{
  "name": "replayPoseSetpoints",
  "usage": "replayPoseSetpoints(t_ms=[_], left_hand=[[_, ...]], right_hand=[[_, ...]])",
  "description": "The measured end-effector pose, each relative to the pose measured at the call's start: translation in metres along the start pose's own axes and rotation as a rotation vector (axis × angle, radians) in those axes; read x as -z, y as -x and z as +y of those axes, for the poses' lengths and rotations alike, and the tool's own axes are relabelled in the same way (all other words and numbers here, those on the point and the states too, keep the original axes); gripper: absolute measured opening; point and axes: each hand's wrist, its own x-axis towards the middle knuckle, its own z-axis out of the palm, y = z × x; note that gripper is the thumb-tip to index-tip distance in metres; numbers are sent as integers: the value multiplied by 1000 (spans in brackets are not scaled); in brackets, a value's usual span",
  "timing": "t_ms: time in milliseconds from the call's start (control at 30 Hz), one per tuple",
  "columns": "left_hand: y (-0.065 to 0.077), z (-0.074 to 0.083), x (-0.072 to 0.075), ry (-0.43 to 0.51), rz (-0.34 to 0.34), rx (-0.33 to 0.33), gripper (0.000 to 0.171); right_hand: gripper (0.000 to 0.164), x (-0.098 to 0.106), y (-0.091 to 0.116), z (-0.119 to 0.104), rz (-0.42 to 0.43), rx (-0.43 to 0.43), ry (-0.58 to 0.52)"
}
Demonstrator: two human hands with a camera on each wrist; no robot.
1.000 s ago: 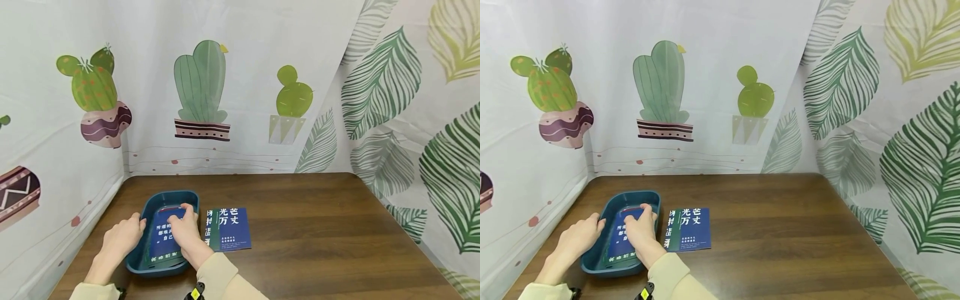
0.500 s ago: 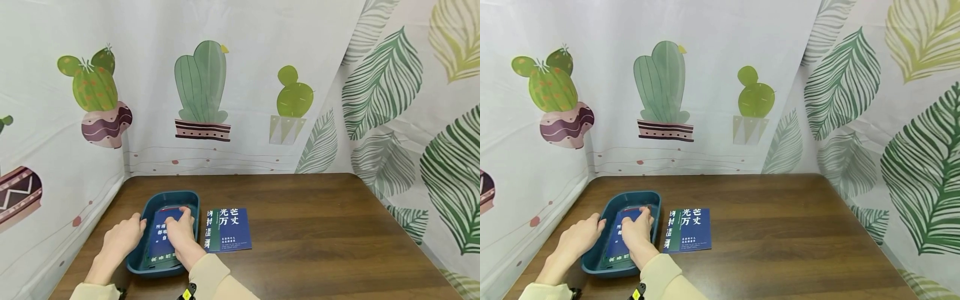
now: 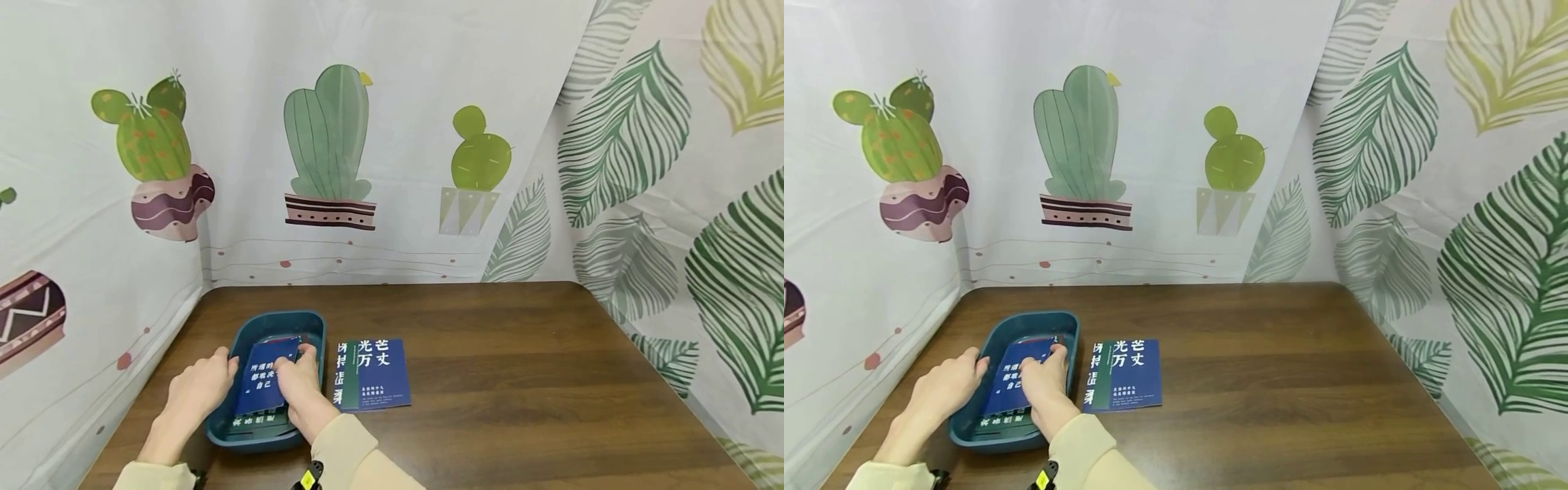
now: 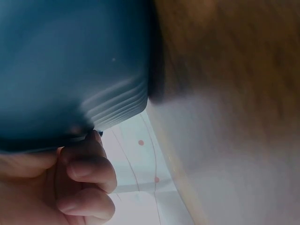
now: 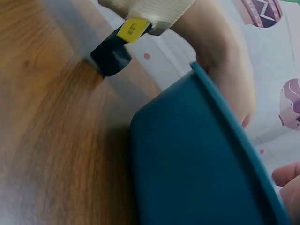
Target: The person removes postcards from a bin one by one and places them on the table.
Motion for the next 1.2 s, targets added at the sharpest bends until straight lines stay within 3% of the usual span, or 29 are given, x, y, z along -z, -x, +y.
replayPoseSetpoints(t_ms=[133, 300, 467, 800, 1200], left_hand=[[1, 0, 0, -3, 0, 0, 35], [0, 1, -1, 3, -5, -2, 35], [1, 2, -1, 9, -3, -2, 35], [0, 3, 1, 1, -23, 4, 36], [1, 2, 3, -12, -8, 7, 36]], right_hand=[[52, 0, -1, 4, -60, -10, -33], [51, -2, 1, 8, -104, -16, 63], [39, -3, 3, 8, -102, 26, 123], [19, 2, 2, 0, -73, 69, 124], [24, 12, 4, -17, -74, 110, 236]])
